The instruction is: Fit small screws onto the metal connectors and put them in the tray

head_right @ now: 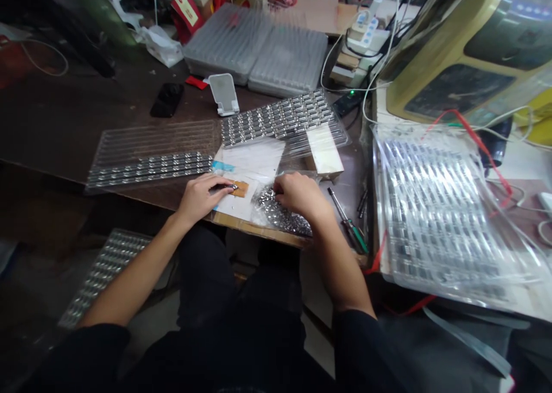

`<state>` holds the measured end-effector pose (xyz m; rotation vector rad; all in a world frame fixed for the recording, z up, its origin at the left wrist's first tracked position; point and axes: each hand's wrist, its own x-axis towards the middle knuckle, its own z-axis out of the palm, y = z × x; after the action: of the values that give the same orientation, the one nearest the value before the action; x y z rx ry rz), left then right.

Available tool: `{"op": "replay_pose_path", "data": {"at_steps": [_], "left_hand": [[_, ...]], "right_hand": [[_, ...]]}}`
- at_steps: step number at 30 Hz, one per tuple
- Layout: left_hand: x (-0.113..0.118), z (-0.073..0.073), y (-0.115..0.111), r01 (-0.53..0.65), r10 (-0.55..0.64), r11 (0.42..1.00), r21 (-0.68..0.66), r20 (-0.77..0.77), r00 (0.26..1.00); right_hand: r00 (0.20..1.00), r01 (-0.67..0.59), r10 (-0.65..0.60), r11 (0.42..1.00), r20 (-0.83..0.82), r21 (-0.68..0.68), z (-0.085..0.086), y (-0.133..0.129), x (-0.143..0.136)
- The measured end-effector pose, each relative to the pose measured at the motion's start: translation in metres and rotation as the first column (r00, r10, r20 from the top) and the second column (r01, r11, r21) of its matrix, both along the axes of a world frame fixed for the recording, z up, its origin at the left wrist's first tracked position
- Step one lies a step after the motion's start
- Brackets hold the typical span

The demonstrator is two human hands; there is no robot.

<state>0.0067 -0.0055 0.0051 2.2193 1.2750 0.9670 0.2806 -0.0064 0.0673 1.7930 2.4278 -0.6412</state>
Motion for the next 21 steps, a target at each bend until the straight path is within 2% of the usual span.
{"op": "replay_pose_path", "data": {"at_steps": [3,9,12,17,21], "left_hand": [[0.0008,-0.0016,-0.0011,0.005,-0.005,1.0,0.016,0.005,1.0],[-0.0011,0.0003,-0.0035,-0.139,0.127,0.986,0.093,0.123,0.984],[-0.0016,0.0001,-0.0065,-0.105,0.094,0.99,0.091,0.121,0.988],[-0.0043,-0.0033,-0.0086,-0.184,0.174,0.982,0.049,0.168,0.97],[-0.0055,-0.0045,-0.0079,-0.199,0.186,0.978,0.055,0.186,0.965]], "right_hand": [[1.0,-0.023,0.023,1.0,0.002,-0.016,-0.0019,0.0004,-0.0008],[1.0,-0.031,0.031,0.999,-0.002,-0.022,-0.0044,0.0,-0.002],[0.999,-0.038,0.039,0.999,0.023,-0.017,-0.0056,-0.0003,-0.0008],[0.999,-0.035,0.035,0.998,-0.014,-0.051,-0.0068,0.0007,0.0003],[0.999,-0.045,0.046,0.997,0.028,-0.066,-0.0054,0.0015,0.0002]]}}
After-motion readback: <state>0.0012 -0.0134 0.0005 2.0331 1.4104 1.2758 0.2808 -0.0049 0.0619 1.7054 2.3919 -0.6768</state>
